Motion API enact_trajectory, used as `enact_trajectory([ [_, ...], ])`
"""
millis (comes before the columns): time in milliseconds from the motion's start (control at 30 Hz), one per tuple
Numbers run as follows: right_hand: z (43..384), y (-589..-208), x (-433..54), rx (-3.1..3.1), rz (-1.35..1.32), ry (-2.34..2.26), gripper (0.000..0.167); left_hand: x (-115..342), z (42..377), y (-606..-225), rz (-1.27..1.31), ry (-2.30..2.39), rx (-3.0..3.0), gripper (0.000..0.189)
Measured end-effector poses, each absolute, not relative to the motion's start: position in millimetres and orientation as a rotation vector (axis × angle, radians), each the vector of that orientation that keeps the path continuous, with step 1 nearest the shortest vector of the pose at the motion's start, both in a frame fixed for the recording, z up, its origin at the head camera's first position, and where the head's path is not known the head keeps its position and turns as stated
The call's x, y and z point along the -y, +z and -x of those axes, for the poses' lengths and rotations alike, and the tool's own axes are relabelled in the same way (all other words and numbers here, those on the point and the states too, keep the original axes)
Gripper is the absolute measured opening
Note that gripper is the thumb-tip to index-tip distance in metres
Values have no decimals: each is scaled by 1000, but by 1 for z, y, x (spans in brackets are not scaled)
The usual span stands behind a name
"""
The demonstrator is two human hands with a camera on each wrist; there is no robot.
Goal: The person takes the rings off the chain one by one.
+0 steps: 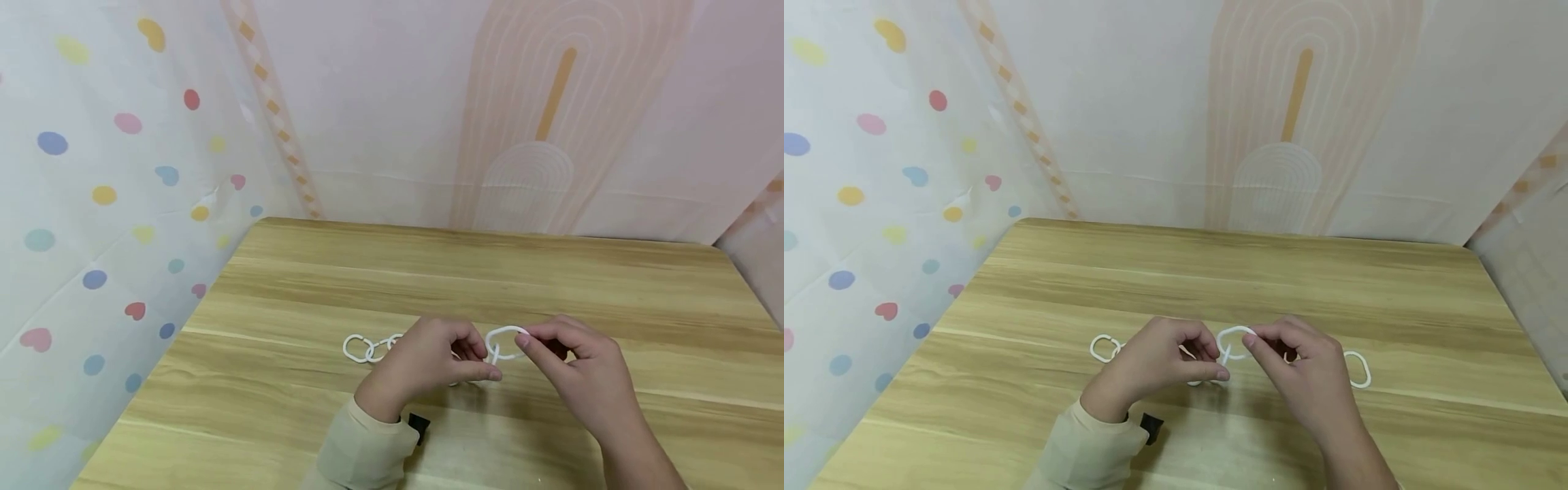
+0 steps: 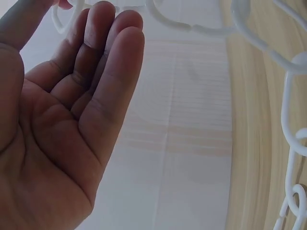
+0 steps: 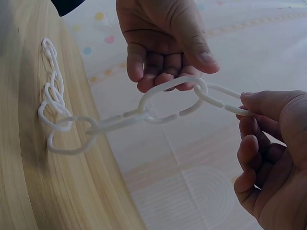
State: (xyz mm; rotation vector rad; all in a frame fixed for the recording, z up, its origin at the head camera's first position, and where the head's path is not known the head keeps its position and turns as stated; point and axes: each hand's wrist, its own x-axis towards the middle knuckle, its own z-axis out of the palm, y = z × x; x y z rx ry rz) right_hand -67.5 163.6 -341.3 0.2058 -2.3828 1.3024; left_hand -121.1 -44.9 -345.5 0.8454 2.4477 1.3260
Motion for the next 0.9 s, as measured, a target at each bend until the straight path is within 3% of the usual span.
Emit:
enact_trajectory([
  [367,67,-339,-162,2404,-194,1286,7,47,121,-341,-844,1285,-2470,5],
  [667,68,-339,-163,2421,-176,1281,5,46,123,-345,-988,1344,-2470,5],
  [900,67,-338,-161,2479,-9,1376,10,48,123,-344,-937,1341,-2480,6],
])
